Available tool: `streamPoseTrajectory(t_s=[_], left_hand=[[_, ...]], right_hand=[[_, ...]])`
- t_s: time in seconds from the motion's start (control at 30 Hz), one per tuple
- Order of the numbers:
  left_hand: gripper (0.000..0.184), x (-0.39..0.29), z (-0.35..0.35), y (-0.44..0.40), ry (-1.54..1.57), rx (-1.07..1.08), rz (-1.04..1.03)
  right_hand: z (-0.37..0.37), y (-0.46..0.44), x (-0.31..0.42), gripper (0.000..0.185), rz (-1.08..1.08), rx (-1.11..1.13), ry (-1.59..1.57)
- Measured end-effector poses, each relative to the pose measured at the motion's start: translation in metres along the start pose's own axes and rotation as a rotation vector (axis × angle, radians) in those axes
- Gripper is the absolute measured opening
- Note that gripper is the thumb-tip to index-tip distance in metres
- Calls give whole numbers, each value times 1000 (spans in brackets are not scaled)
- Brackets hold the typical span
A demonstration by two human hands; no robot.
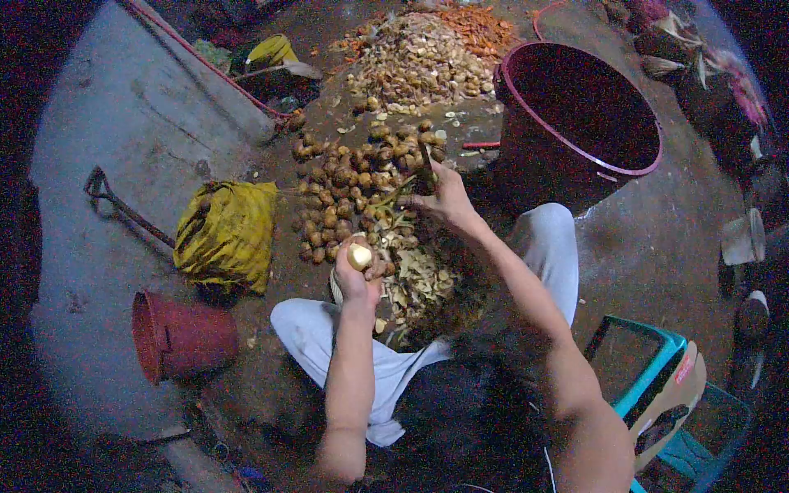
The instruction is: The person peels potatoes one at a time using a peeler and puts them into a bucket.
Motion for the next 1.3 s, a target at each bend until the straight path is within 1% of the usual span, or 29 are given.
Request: streamPoseTrajectory(t_s=[0.03,0.1,0.17,0.23,0.27,0.3,0.37,0.4,0.43,0.5,0.53,0.57,0.63,0.67,0.7,0.77,0.8,0.83,0.87,0.9,0.93,0.97,1.03,1.07,1.13,1.17,1.23,1.3], left_hand=[[29,-5,-17,1,0,1,0],[28,-8,-31,8,-282,-487,-37],[27,-3,-17,5,-268,-551,-53],[27,3,9,0,-133,-339,-2],[29,3,19,0,-184,-259,-5],[29,1,5,-1,-182,-258,-10],[28,-10,-28,7,-426,-631,-114],[27,-8,-28,4,-410,-577,-295],[27,-5,-21,3,-412,-578,-289],[27,-3,-12,1,-526,-532,-207],[26,-6,-15,2,-561,-478,-226],[26,-10,-17,3,-560,-475,-232],[23,-20,-29,7,-481,-374,-247],[21,-26,-37,8,-315,-280,-199],[21,-28,-36,5,-316,-279,-197],[23,-29,-28,-1,-247,-463,-89],[27,-32,-32,0,-237,-382,-75],[27,-34,-35,1,-238,-381,-80],[30,-35,-39,2,-235,-357,-99],[34,-36,-41,3,-233,-333,-116],[44,-34,-36,2,-211,-272,-132],[44,-34,-31,2,-212,-271,-129],[50,-35,-36,2,-231,-60,-155],[50,-33,-35,3,-230,-58,-155],[53,-32,-41,7,-234,-116,-86],[53,-32,-46,7,-236,-114,-82],[56,-35,-57,8,-260,-129,-194],[58,-38,-67,10,-297,-113,-198]], right_hand=[[-2,-2,2,48,-13,25,5],[-21,5,15,46,155,254,72],[-23,6,16,48,155,248,107],[-7,-5,3,52,-23,45,40],[-1,-9,6,56,-8,34,46],[-1,-11,15,56,-3,37,47],[-17,-3,31,57,156,320,150],[-21,-1,31,56,158,330,149],[-18,-1,32,56,152,328,147],[1,-9,24,56,-155,142,128],[7,-19,23,56,75,58,297],[14,-16,12,57,-36,95,181],[16,-12,2,55,-34,115,194],[16,-9,-2,54,-36,122,198],[14,-7,3,54,-32,116,206],[13,-4,4,53,-27,111,212],[14,-5,3,59,-36,127,215],[15,-6,3,66,-44,142,218],[15,-6,3,66,-40,141,217],[16,-5,5,64,-81,125,201],[16,-3,4,62,-123,109,185],[16,-2,-2,62,-125,105,185],[14,-4,-11,58,-123,88,54],[14,-2,-15,58,-122,87,55],[3,1,-2,49,-78,136,20],[0,2,0,49,-79,131,19],[-7,2,8,49,15,151,32],[-6,3,11,49,30,130,82]])
Point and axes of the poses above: each hand's wrist, its own y-axis away from the middle knuckle, its own z-axis out of the back of the hand, x = y × z, the point moved 4 cm from there along -y, towards the middle knuckle, and after that the axes turned 10 degrees about -y, right-handed, at the moved point
